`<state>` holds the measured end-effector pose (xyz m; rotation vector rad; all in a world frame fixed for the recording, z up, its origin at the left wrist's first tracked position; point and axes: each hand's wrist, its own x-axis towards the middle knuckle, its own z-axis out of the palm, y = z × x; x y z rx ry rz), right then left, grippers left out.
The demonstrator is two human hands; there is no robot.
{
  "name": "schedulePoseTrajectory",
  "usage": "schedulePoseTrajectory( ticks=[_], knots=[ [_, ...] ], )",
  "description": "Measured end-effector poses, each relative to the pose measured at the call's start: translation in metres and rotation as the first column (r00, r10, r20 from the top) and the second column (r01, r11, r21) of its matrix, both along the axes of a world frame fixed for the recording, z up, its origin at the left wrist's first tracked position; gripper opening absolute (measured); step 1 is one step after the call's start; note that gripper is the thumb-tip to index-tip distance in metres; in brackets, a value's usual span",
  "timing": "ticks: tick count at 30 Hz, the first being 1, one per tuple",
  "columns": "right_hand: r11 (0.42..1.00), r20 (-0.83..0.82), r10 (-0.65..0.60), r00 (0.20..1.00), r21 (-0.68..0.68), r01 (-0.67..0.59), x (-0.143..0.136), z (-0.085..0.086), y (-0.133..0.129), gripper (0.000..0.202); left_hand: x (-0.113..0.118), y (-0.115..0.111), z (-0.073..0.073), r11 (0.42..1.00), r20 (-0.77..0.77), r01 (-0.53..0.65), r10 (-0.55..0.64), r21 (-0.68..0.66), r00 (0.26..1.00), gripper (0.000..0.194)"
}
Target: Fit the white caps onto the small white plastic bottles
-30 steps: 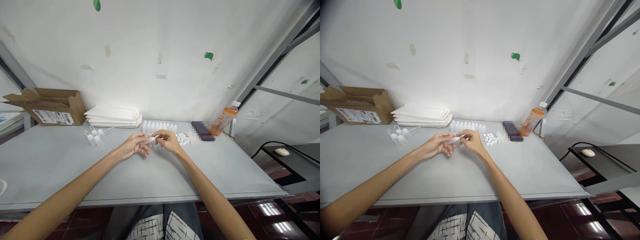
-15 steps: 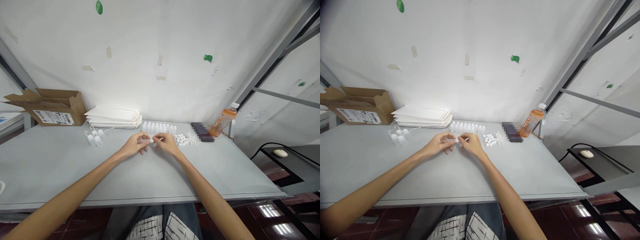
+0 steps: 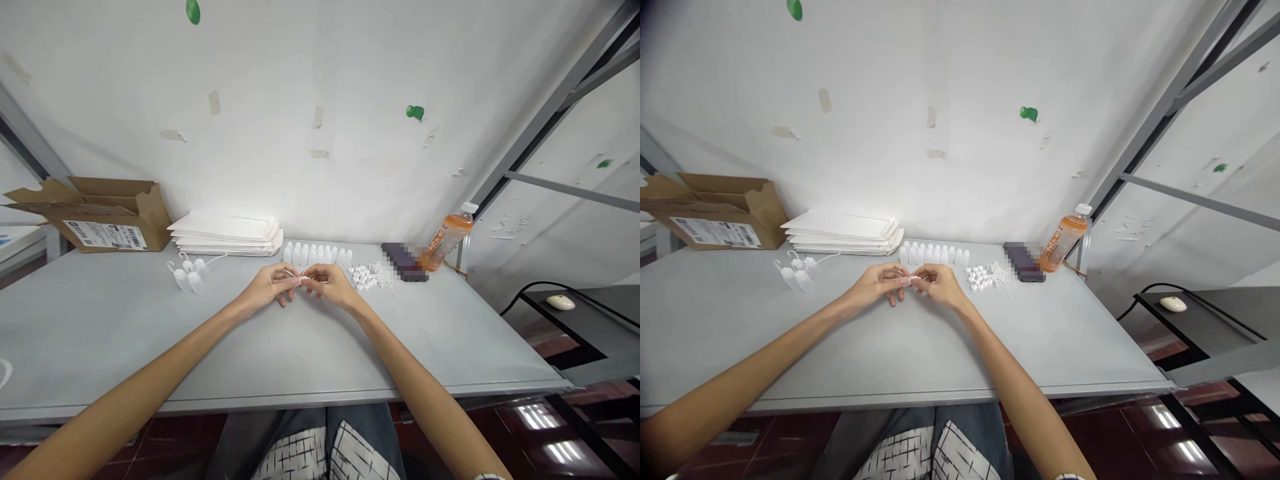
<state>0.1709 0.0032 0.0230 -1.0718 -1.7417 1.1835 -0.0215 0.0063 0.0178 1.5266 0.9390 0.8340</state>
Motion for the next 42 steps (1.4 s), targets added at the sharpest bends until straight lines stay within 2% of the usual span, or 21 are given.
schedulePoseTrajectory(
  ticks=[6, 13, 17, 20, 23, 26, 29, 31, 34, 37, 39, 42],
  knots=[
    [1.000, -0.042, 0.012, 0.999, 0.009, -0.012, 0.000, -0.002, 0.001, 0.022, 0.000, 0.001, 0.000, 1.000, 0.022, 0.005, -0.004, -0.028, 1.000, 0.037],
    [0.999, -0.110, -0.039, 0.993, -0.026, 0.036, 0.000, 0.000, 0.000, 0.019, 0.000, 0.003, -0.003, 0.995, 0.068, -0.022, 0.029, -0.099, 0.997, 0.040],
    [0.996, -0.051, -0.075, 0.996, 0.039, 0.077, 0.004, 0.002, 0.002, 0.021, -0.001, 0.003, -0.003, 0.995, 0.062, -0.036, 0.042, -0.097, 0.997, 0.039],
    [0.982, -0.022, -0.141, 0.990, 0.126, 0.143, 0.016, 0.011, 0.006, 0.025, -0.001, 0.003, -0.002, 0.995, 0.055, -0.048, 0.053, -0.084, 0.997, 0.039],
    [0.925, -0.016, -0.297, 0.955, 0.242, 0.292, 0.040, 0.023, 0.010, 0.029, -0.001, 0.004, -0.004, 0.996, 0.055, -0.038, 0.043, -0.084, 0.998, 0.037],
    [0.790, 0.063, -0.532, 0.844, 0.396, 0.468, 0.072, 0.029, 0.015, 0.031, 0.000, 0.005, -0.006, 0.995, 0.053, -0.011, 0.016, -0.097, 0.998, 0.035],
    [0.675, 0.151, -0.683, 0.714, 0.503, 0.539, 0.100, 0.026, 0.018, 0.028, 0.000, 0.005, -0.008, 0.995, 0.045, 0.007, -0.002, -0.102, 0.999, 0.035],
    [0.654, 0.213, -0.720, 0.660, 0.526, 0.543, 0.109, 0.023, 0.019, 0.023, 0.000, 0.005, -0.009, 0.995, 0.040, 0.004, 0.000, -0.099, 0.999, 0.035],
    [0.684, 0.280, -0.701, 0.655, 0.524, 0.508, 0.109, 0.020, 0.017, 0.017, 0.001, 0.005, -0.008, 0.995, 0.032, -0.010, 0.013, -0.095, 0.999, 0.036],
    [0.727, 0.366, -0.660, 0.656, 0.529, 0.437, 0.098, 0.020, 0.015, 0.013, 0.001, 0.005, -0.007, 0.995, 0.023, -0.015, 0.017, -0.098, 1.000, 0.036],
    [0.745, 0.457, -0.650, 0.607, 0.541, 0.391, 0.087, 0.019, 0.013, 0.012, 0.002, 0.004, -0.006, 0.995, 0.022, -0.021, 0.023, -0.098, 0.999, 0.036],
    [0.773, 0.607, -0.627, 0.488, 0.558, 0.300, 0.069, 0.015, 0.010, 0.011, 0.002, 0.002, -0.005, 0.995, 0.022, -0.030, 0.032, -0.092, 0.999, 0.036]
  ],
)
